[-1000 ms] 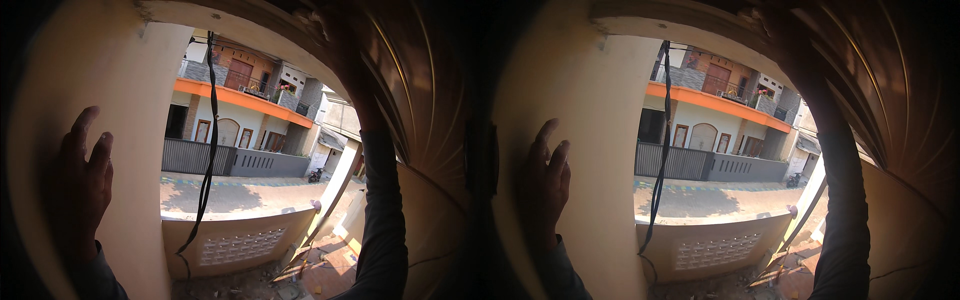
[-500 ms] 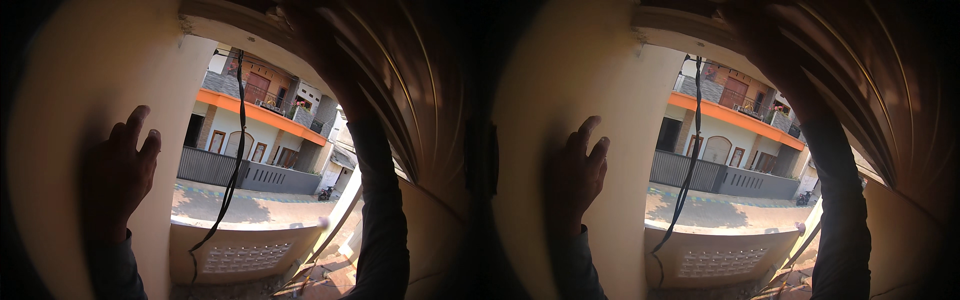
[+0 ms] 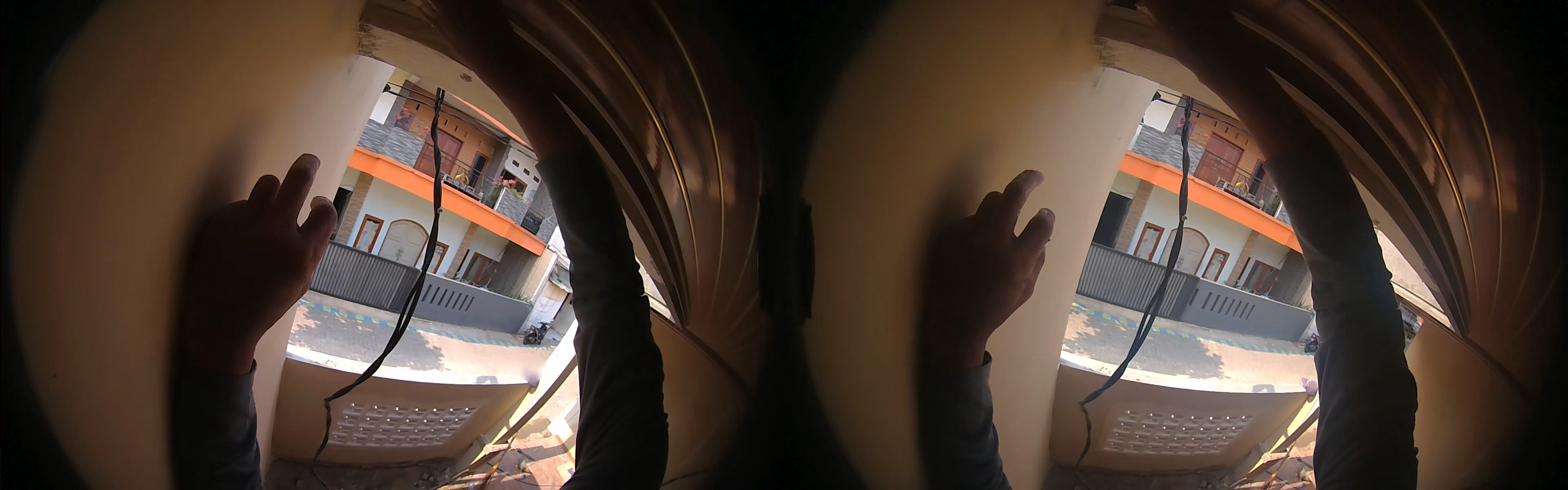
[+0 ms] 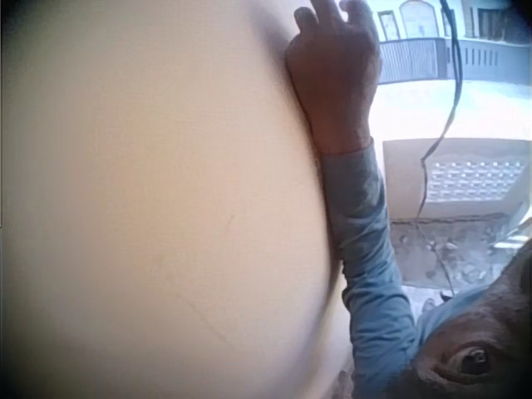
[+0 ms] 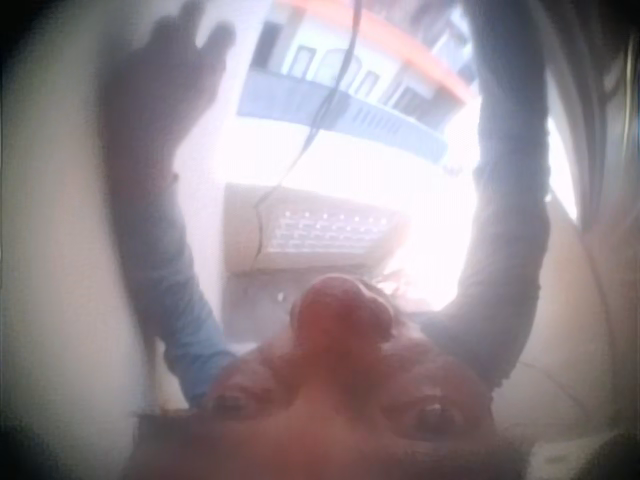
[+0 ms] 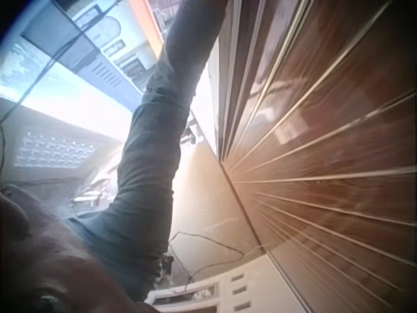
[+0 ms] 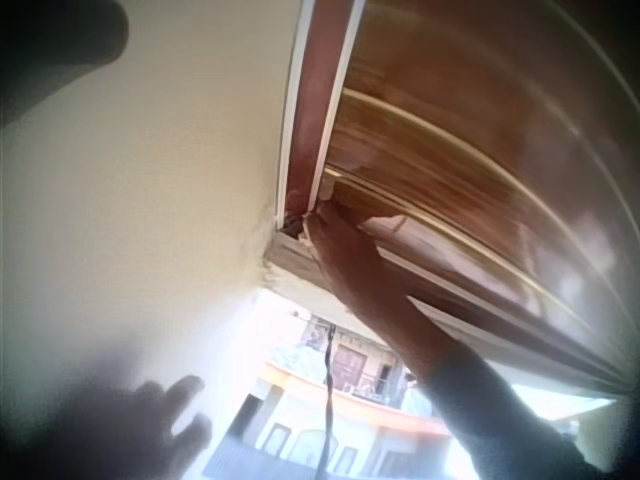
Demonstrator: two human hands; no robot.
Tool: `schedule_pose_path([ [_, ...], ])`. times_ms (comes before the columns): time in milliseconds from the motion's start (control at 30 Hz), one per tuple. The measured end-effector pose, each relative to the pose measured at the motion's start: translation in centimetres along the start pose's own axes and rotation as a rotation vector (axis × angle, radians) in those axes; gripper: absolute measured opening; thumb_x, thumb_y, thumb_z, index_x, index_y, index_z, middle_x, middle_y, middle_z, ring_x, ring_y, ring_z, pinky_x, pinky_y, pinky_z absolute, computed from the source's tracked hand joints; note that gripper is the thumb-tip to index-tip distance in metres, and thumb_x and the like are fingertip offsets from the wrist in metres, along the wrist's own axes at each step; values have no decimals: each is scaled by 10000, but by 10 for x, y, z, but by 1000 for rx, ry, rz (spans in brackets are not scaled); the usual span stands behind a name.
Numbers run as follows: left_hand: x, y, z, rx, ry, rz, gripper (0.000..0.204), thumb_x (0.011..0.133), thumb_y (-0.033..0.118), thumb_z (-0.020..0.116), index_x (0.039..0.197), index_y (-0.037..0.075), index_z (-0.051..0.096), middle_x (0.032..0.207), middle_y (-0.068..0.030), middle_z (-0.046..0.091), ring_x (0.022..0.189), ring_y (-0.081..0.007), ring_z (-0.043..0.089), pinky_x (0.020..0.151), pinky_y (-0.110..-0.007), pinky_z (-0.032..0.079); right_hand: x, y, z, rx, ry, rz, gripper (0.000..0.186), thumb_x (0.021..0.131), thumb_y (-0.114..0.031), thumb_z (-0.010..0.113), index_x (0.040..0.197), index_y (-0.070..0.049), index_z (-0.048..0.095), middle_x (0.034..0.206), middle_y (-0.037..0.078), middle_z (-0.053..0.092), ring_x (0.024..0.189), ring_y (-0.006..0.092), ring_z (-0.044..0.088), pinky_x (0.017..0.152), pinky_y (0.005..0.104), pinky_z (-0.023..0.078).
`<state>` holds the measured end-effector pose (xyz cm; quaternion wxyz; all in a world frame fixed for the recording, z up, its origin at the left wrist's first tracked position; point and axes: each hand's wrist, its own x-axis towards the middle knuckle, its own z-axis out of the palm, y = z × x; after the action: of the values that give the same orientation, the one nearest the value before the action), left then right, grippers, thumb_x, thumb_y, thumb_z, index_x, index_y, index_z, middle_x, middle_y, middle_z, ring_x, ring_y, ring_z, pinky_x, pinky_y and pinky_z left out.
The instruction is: The person applies a beige paste to the upper curved wall section near a window arch using a sponge and hands. They repeatedly dab and smooth the material along the arch, occasionally retrieving more paste from a bucket and using a sponge to spread it.
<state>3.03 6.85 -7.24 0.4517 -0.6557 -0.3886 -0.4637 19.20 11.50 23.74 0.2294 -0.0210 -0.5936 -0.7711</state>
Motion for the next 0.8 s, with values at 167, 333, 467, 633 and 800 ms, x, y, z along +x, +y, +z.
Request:
schedule_pose_path([
  [167, 2, -1, -2, -38, -9, -1, 298, 820, 137, 802, 1079, 43, 689, 1356, -127, 570, 930, -206, 660, 686, -331, 600, 9, 0, 17, -35, -141, 124, 200, 900, -9, 594, 1101, -5, 598, 981, 188, 604, 923, 345, 682, 740, 433, 601],
  [333, -1, -3, 3, -25, 122, 28, 138, 861, 137, 724, 960, 49, 686, 1234, -131, 619, 844, -193, 648, 588, -304, 583, 14, -4, 30, 35, 40, 75, 195, 908, -18, 589, 1100, 7, 615, 1021, 212, 619, 962, 380, 674, 794, 478, 584],
  [467, 3, -3, 2, -61, 125, 25, 126, 850, 117, 722, 943, 42, 679, 1230, -133, 626, 846, -198, 646, 582, -307, 577, 25, -17, 36, 152, -20, 277, 153, 916, -46, 600, 1053, 19, 621, 1033, 232, 625, 949, 427, 663, 805, 509, 564],
  [633, 3, -1, 6, -17, -17, -2, 294, 813, 144, 812, 1068, 49, 701, 1316, -132, 593, 938, -212, 661, 707, -340, 599, 21, -22, 47, 122, 67, 432, 123, 918, -57, 636, 999, 30, 605, 956, 260, 626, 920, 448, 660, 774, 523, 552],
  [800, -1, -4, 8, -15, -37, -2, 281, 818, 178, 815, 1050, 61, 711, 1312, -126, 601, 920, -210, 670, 711, -360, 593, 7, -21, 30, 121, 303, 355, 137, 911, -72, 699, 984, 5, 613, 940, 247, 629, 876, 426, 664, 696, 515, 554],
])
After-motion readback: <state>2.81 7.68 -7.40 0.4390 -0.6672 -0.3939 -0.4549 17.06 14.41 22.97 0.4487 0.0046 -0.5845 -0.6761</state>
